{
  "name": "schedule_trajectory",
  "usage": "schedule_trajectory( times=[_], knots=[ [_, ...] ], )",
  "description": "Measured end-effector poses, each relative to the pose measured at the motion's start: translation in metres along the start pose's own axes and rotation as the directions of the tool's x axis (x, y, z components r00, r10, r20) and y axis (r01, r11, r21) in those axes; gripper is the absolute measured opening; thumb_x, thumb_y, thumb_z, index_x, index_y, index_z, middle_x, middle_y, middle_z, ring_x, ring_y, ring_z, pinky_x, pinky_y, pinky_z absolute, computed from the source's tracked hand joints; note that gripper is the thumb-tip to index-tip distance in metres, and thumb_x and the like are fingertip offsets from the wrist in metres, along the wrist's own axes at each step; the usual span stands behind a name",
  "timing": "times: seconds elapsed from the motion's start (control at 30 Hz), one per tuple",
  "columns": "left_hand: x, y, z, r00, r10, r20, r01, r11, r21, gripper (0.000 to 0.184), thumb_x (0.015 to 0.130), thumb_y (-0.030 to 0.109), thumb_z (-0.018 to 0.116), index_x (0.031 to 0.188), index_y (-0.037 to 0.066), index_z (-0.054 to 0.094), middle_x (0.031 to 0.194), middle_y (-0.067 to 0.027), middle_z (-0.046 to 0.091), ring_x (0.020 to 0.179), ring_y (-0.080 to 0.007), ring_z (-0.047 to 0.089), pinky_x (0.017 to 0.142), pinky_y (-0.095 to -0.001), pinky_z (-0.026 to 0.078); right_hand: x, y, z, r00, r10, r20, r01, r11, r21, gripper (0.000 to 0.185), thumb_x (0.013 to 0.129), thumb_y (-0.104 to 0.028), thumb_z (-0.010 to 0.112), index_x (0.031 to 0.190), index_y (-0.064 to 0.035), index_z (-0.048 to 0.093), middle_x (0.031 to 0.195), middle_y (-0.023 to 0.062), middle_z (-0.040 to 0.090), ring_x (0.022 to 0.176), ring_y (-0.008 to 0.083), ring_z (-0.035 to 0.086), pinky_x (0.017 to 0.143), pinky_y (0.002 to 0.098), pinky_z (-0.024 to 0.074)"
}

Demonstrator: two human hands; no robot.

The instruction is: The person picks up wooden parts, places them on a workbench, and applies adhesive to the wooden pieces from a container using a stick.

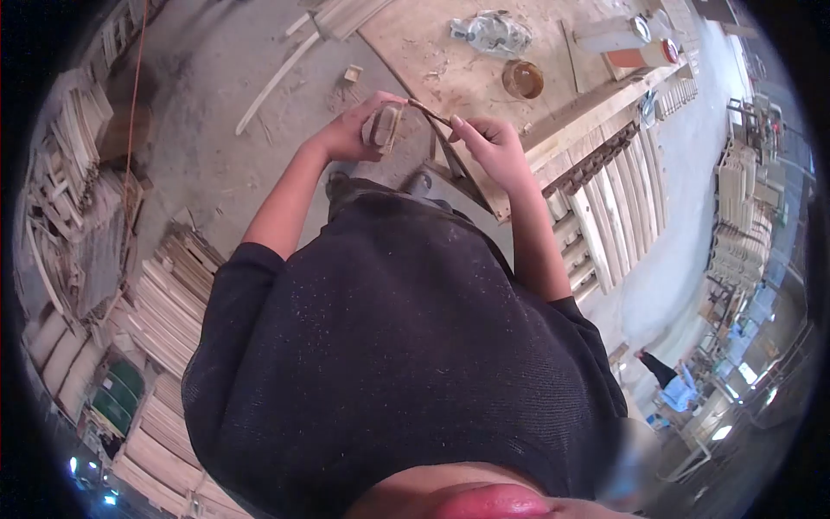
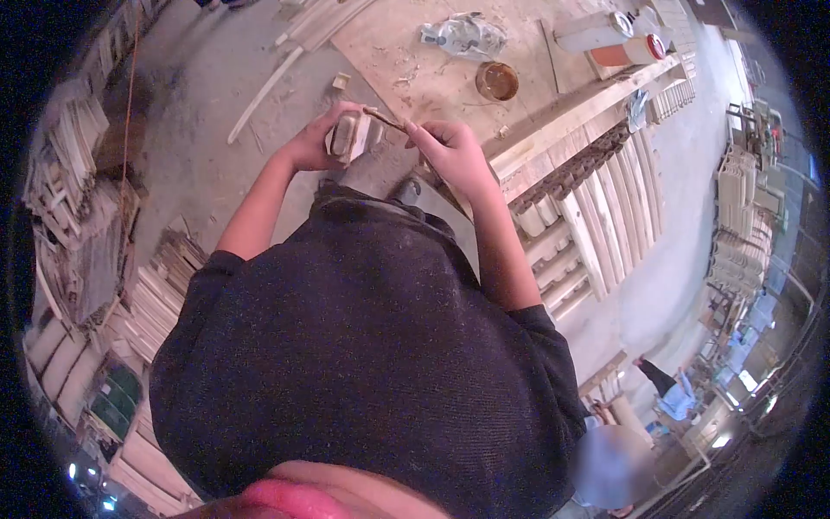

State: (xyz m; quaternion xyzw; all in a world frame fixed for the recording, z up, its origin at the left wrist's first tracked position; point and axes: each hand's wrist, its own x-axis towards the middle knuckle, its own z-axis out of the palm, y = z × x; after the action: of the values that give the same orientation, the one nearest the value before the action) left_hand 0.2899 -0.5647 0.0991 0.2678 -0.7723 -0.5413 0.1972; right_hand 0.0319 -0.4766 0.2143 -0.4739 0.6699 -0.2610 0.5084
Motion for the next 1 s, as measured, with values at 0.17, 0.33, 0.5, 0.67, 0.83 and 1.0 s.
schedule_trajectory(
  times=[0.17,0.33,0.5,0.67,0.83,1.0],
  knots=[
    [0.001,-0.007,-0.006,1.000,0.004,0.007,-0.003,1.000,-0.028,0.087,0.060,0.000,0.080,0.139,0.016,0.049,0.137,-0.0079,0.056,0.130,-0.0277,0.053,0.110,-0.0384,0.042,0.019,-0.001,0.006,0.998,-0.046,0.039,0.052,0.987,-0.154,0.040,0.097,-0.035,0.063,0.083,-0.0001,0.073,0.059,0.0002,0.053,0.061,0.0081,0.048,0.058,0.0290,0.0408],
    [0.001,-0.003,-0.013,0.999,0.033,0.018,-0.032,0.999,-0.033,0.085,0.061,0.001,0.079,0.139,0.015,0.049,0.137,-0.0087,0.056,0.130,-0.0280,0.053,0.111,-0.0387,0.042,0.027,-0.009,0.012,0.997,-0.059,0.045,0.069,0.958,-0.279,0.037,0.097,-0.033,0.063,0.084,-0.0010,0.074,0.057,0.0043,0.053,0.057,0.0096,0.045,0.055,0.0313,0.0408],
    [-0.003,-0.009,0.014,0.901,0.247,-0.355,-0.265,0.964,0.000,0.077,0.069,0.011,0.085,0.138,0.011,0.049,0.133,-0.0119,0.058,0.122,-0.0294,0.058,0.103,-0.0395,0.048,0.024,-0.009,0.022,0.994,-0.102,-0.027,0.088,0.942,-0.323,0.035,0.097,-0.032,0.063,0.087,-0.0005,0.075,0.056,0.0068,0.055,0.056,0.0101,0.047,0.055,0.0318,0.0417],
    [-0.009,-0.011,0.028,0.930,0.093,-0.355,-0.109,0.994,-0.024,0.063,0.077,0.017,0.085,0.131,0.007,0.054,0.127,-0.0111,0.062,0.117,-0.0257,0.062,0.099,-0.0377,0.050,0.020,-0.003,0.018,0.996,-0.085,0.011,0.085,0.966,-0.245,0.036,0.096,-0.033,0.065,0.086,0.0006,0.074,0.059,0.0056,0.058,0.059,0.0093,0.048,0.056,0.0303,0.0425],
    [-0.008,-0.014,0.018,0.962,0.124,-0.243,-0.137,0.990,-0.037,0.047,0.081,0.017,0.081,0.124,0.011,0.061,0.117,-0.0073,0.067,0.108,-0.0280,0.064,0.095,-0.0389,0.051,0.013,-0.002,0.004,0.998,-0.060,0.017,0.061,0.998,-0.032,0.034,0.097,-0.029,0.066,0.081,-0.0001,0.073,0.060,-0.0060,0.049,0.059,0.0037,0.040,0.053,0.0238,0.0313],
    [-0.008,-0.017,0.013,0.990,0.095,-0.106,-0.096,0.995,-0.006,0.045,0.083,0.018,0.079,0.124,0.013,0.061,0.119,-0.0046,0.068,0.107,-0.0288,0.063,0.096,-0.0397,0.050,0.013,0.001,-0.004,0.993,-0.063,0.104,0.081,0.980,-0.181,0.036,0.097,-0.032,0.065,0.081,-0.0008,0.073,0.062,-0.0065,0.047,0.061,0.0043,0.041,0.055,0.0244,0.0311]
  ],
)
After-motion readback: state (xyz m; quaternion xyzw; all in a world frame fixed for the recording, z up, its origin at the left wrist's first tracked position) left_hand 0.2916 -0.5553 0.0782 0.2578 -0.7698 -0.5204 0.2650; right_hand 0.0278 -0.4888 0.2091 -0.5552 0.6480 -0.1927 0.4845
